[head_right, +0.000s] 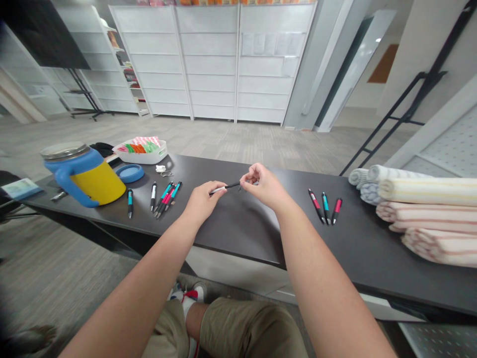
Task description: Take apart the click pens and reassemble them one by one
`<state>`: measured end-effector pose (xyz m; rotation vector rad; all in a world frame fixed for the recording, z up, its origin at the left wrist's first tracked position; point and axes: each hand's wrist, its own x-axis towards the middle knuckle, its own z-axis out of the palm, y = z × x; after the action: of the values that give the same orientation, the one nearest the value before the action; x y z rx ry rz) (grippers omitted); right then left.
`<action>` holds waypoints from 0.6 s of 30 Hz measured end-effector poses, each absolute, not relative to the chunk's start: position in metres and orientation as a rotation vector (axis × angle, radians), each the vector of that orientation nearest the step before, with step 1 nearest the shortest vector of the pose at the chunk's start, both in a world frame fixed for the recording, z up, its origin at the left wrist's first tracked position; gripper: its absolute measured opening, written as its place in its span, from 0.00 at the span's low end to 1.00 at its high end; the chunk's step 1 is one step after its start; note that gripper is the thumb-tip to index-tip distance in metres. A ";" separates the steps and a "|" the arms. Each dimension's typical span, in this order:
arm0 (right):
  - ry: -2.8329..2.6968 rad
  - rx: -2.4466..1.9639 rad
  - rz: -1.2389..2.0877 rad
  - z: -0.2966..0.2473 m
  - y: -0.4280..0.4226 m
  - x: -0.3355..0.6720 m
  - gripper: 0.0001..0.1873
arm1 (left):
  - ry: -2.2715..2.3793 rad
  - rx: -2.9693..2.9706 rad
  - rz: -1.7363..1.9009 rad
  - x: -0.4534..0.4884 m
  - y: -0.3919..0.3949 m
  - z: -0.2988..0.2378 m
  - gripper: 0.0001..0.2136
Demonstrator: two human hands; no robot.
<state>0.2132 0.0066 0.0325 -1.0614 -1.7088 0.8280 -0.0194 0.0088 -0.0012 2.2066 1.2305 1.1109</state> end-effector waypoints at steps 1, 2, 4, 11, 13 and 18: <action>-1.709 -1.061 0.833 0.033 0.006 0.213 0.22 | 1.215 2.206 1.112 -0.019 0.009 -0.001 0.08; -1.711 -1.063 0.839 0.033 0.006 0.213 0.23 | 1.201 2.206 1.116 -0.019 0.009 -0.001 0.08; -1.717 -1.065 0.852 0.035 0.005 0.212 0.23 | 1.180 2.202 1.124 -0.019 0.008 -0.001 0.08; -1.697 -1.053 0.936 0.038 0.002 0.211 0.26 | 1.140 2.164 1.166 -0.021 0.008 -0.001 0.09; -1.697 -1.031 0.959 0.037 0.003 0.212 0.26 | 1.134 2.157 1.175 -0.021 0.008 -0.001 0.08; -1.688 -0.995 1.006 0.034 0.005 0.213 0.26 | 1.119 2.148 1.196 -0.022 0.009 -0.003 0.09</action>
<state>0.2130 0.0052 0.0341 -0.9954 -1.6878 1.0056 -0.0217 0.0090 -0.0031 2.1481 1.1188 1.1959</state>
